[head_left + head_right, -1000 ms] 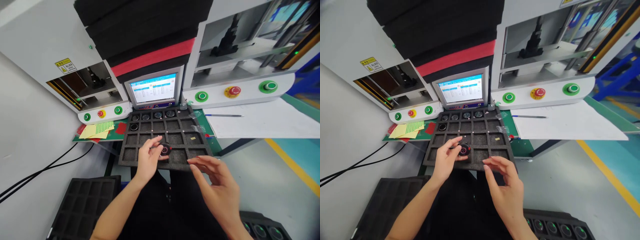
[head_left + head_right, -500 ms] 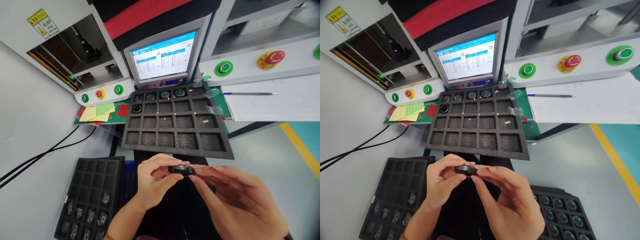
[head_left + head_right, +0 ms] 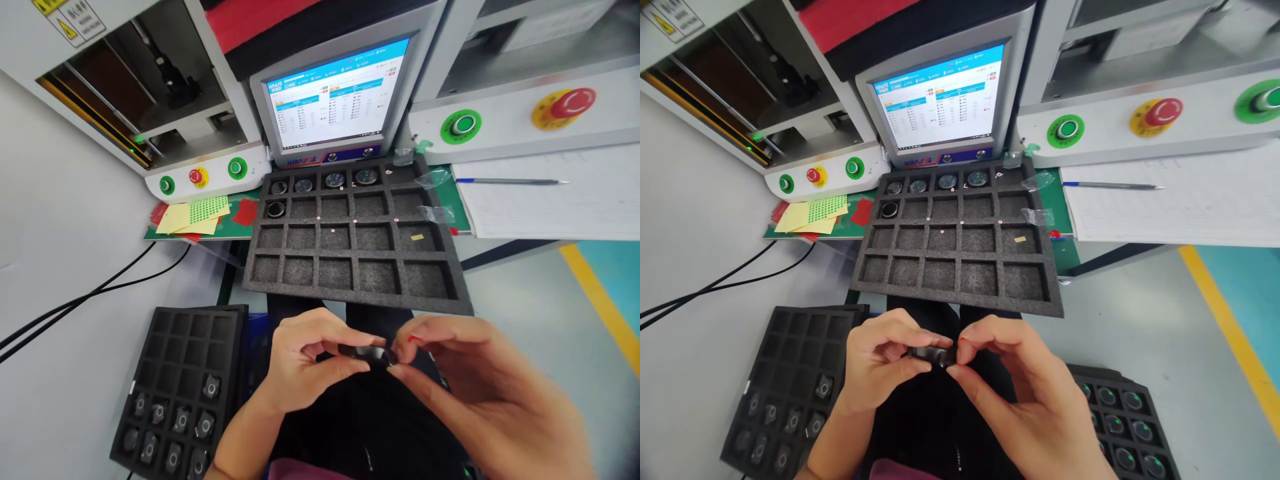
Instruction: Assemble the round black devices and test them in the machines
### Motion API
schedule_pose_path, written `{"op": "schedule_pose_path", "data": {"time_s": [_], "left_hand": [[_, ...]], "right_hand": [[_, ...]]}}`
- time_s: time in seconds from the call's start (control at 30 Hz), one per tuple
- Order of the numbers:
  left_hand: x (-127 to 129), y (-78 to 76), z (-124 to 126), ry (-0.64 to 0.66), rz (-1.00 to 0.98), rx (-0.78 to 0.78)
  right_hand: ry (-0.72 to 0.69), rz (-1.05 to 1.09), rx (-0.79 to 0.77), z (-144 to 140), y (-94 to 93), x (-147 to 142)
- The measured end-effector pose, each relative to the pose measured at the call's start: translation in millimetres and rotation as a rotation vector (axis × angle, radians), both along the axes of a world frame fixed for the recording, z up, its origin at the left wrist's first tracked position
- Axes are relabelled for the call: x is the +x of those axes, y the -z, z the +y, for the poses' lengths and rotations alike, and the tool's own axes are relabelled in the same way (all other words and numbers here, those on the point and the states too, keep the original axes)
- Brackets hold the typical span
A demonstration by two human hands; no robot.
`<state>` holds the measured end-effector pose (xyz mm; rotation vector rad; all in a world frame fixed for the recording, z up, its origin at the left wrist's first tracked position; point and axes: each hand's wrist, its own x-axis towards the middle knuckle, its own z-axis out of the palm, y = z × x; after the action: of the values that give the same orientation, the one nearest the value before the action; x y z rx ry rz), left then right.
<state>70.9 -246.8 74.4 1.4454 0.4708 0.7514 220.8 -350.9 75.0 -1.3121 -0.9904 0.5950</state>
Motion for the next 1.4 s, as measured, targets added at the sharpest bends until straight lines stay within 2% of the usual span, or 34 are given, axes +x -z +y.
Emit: {"op": "schedule_pose_path", "data": {"time_s": [0.1, 0.2, 0.3, 0.4, 0.53, 0.63, 0.73, 0.8, 0.87, 1.0, 1.1, 1.2, 1.3, 1.4], "left_hand": [[0, -0.9, 0, 0.002, 0.004, -0.023], [0, -0.9, 0, -0.006, 0.033, -0.027], [1, -1.1, -1, -0.004, 0.007, -0.048], [3, -1.8, -1, -0.014, -0.029, -0.056], [2, -0.2, 0, 0.013, -0.020, -0.068], [1, 2.8, -1, 0.053, -0.047, -0.072], [1, 3.7, -6, 0.004, -0.075, -0.074], [2, 2.7, -10, -0.043, -0.092, -0.070], [3, 1.5, -13, -0.068, -0.111, -0.061], [4, 1.1, -13, -0.057, -0.129, -0.043], [5, 2.3, -11, -0.041, -0.130, -0.054], [7, 3.3, -10, -0.060, -0.104, -0.037], [10, 2.0, -14, -0.143, -0.068, 0.006], [14, -1.3, -21, -0.237, -0.025, 0.125]], "right_hand": [[-0.040, 0.064, 0.055, 0, 0.9, -1], [0.057, 0.083, 0.101, -3, 4.3, -9], [0.157, 0.057, 0.078, -7, 6.7, -16], [0.173, -0.041, 0.070, -8, 6.2, -13], [0.003, -0.166, 0.062, -7, 2.1, 2], [-0.168, -0.110, 0.114, -5, -1.6, 10], [-0.216, -0.037, 0.150, -3, -2.4, 8], [-0.173, -0.014, 0.190, -3, -0.1, 3], [-0.057, -0.007, 0.240, -3, 3.9, -4], [0.136, 0.041, 0.262, -3, 10.4, -13], [0.156, 0.034, 0.234, -3, 10.9, -14], [0.133, -0.073, 0.207, -5, 7.5, -11], [0.127, -0.236, 0.184, -3, 2.7, -9], [0.179, -0.320, 0.153, 1, 1.2, -10]]}}
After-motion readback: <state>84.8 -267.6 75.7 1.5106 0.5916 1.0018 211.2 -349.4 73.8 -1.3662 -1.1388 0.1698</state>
